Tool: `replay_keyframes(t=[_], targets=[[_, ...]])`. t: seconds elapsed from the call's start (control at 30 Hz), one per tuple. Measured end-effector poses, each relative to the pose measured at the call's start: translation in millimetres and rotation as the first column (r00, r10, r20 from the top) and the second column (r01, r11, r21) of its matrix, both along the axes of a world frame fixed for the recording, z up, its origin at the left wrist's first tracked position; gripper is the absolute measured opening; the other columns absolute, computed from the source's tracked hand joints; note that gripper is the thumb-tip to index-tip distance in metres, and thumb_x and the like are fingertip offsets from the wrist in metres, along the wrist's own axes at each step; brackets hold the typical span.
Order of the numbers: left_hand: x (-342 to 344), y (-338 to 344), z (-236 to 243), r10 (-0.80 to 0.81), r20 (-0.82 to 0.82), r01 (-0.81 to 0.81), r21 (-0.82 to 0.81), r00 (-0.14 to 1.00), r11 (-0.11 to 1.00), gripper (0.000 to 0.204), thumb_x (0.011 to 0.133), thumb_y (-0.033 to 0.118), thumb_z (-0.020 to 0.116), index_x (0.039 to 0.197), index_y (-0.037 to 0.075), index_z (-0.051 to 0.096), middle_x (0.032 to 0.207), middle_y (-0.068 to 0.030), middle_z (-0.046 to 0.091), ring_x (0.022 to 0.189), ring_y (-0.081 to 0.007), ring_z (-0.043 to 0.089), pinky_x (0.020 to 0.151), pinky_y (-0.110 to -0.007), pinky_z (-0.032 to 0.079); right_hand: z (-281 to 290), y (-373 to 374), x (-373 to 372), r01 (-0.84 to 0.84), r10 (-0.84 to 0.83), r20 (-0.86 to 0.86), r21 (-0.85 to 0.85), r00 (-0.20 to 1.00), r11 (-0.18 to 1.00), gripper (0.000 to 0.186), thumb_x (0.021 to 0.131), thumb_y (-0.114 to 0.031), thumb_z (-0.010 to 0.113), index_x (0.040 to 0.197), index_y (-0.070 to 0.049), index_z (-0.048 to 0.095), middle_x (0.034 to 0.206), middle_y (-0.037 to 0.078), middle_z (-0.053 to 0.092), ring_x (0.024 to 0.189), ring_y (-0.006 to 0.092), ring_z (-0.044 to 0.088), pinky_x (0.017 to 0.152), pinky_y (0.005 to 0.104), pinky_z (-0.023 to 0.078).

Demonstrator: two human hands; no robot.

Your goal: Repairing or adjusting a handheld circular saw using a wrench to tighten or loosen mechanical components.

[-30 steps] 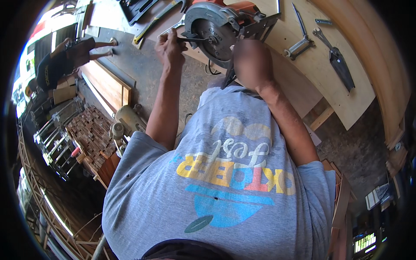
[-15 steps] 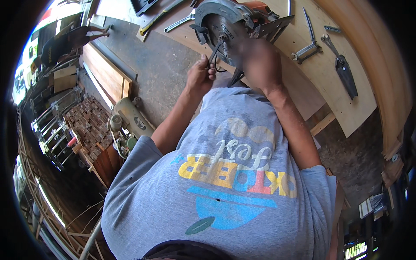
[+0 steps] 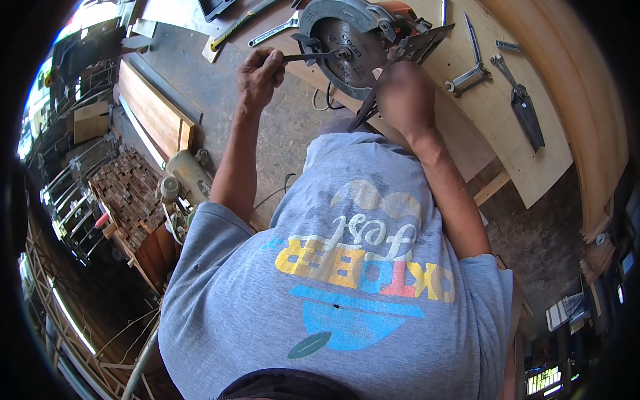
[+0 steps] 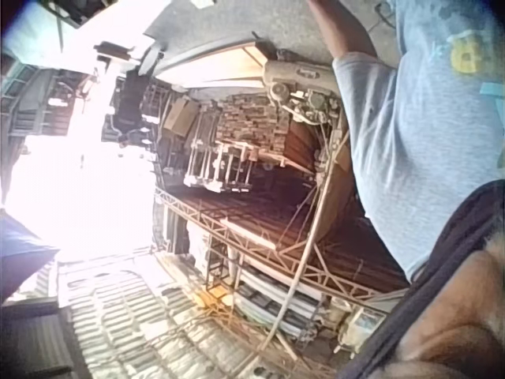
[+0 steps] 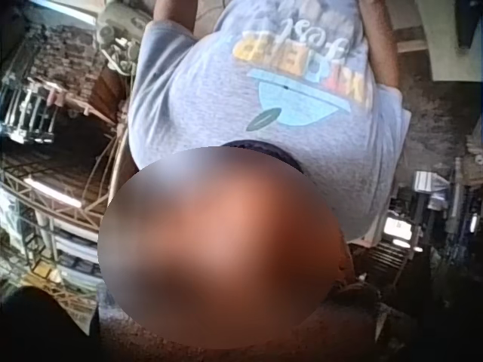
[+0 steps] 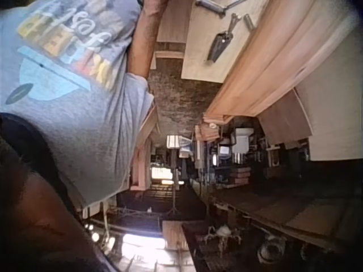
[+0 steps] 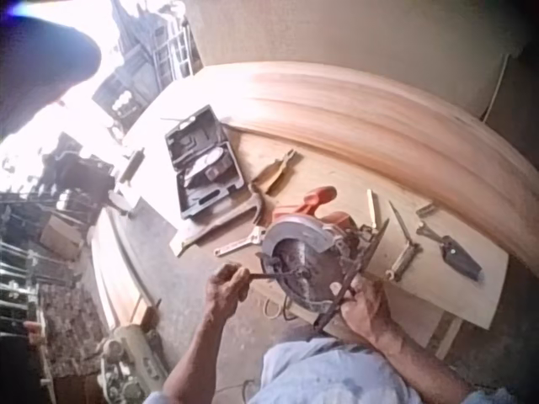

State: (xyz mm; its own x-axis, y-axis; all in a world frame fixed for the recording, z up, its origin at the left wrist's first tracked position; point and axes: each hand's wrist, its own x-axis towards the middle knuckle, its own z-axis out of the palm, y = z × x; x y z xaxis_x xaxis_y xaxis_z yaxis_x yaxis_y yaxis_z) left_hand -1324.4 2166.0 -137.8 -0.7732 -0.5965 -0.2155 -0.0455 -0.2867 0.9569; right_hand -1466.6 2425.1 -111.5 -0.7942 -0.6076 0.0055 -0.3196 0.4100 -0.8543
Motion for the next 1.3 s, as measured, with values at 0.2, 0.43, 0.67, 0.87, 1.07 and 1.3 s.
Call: replay_keyframes(t=[0.2,0.43,0.67,0.87,1.07,1.3], targets=[[-24,-15,-5,-0.155,-0.042,0.152,-0.068,0.987,0.986,0.015,0.092,0.014,0.072,0.095,0.000,0.068,0.070,-0.0062,0.063,0.050,-0.0082,0.049,0.043,-0.019,0.040,-3,1,0,0.007,-0.007,-0.026,0.003,1.000,1.000,0.017,0.090,-0.013,0.070,0.080,-0.003,0.062,0.061,0.006,0.062,0.048,0.0216,0.049,0.048,0.0358,0.039],[-27,-22,-13,-0.144,-0.073,0.137,-0.083,0.987,0.987,0.016,0.090,0.013,0.074,0.098,-0.001,0.070,0.072,-0.0059,0.065,0.051,-0.0080,0.049,0.044,-0.019,0.040,-1,0,-1,0.006,-0.006,0.017,0.007,1.000,1.000,0.020,0.092,-0.014,0.068,0.078,-0.002,0.060,0.059,0.005,0.059,0.048,0.0181,0.043,0.048,0.0335,0.036],[-21,-18,-28,-0.115,-0.112,0.122,0.062,0.987,0.991,0.014,0.091,0.013,0.073,0.095,0.000,0.069,0.073,-0.0077,0.065,0.050,-0.0083,0.050,0.044,-0.020,0.040,-5,1,-2,-0.019,0.018,-0.029,-0.004,0.999,1.000,0.021,0.093,-0.014,0.068,0.077,-0.002,0.060,0.059,0.003,0.057,0.049,0.0171,0.043,0.048,0.0330,0.036],[-4,14,-20,0.021,-0.048,-0.005,0.311,0.999,0.950,0.014,0.092,0.012,0.071,0.091,0.001,0.063,0.071,-0.0091,0.063,0.049,-0.0089,0.052,0.041,-0.019,0.040,-5,2,-3,-0.004,0.004,-0.008,0.001,1.000,1.000,0.021,0.090,-0.013,0.069,0.075,-0.003,0.060,0.058,0.005,0.057,0.048,0.0197,0.046,0.047,0.0346,0.037],[11,54,-38,0.205,0.134,-0.244,0.482,0.970,0.842,0.015,0.096,0.011,0.065,0.090,0.003,0.055,0.073,-0.0098,0.061,0.048,-0.0104,0.053,0.038,-0.020,0.043,-7,4,0,0.018,-0.018,-0.022,-0.019,1.000,1.000,0.022,0.091,-0.013,0.069,0.074,-0.003,0.059,0.057,0.004,0.056,0.049,0.0180,0.046,0.048,0.0331,0.037],[17,126,-17,0.183,0.248,-0.307,0.815,0.951,0.492,0.020,0.100,0.021,0.060,0.094,0.003,0.055,0.079,-0.0106,0.062,0.053,-0.0128,0.057,0.043,-0.022,0.049,-5,-2,-4,0.021,-0.021,-0.003,-0.023,1.000,1.000,0.022,0.091,-0.012,0.070,0.073,-0.003,0.060,0.057,0.003,0.056,0.048,0.0163,0.045,0.048,0.0325,0.037]])
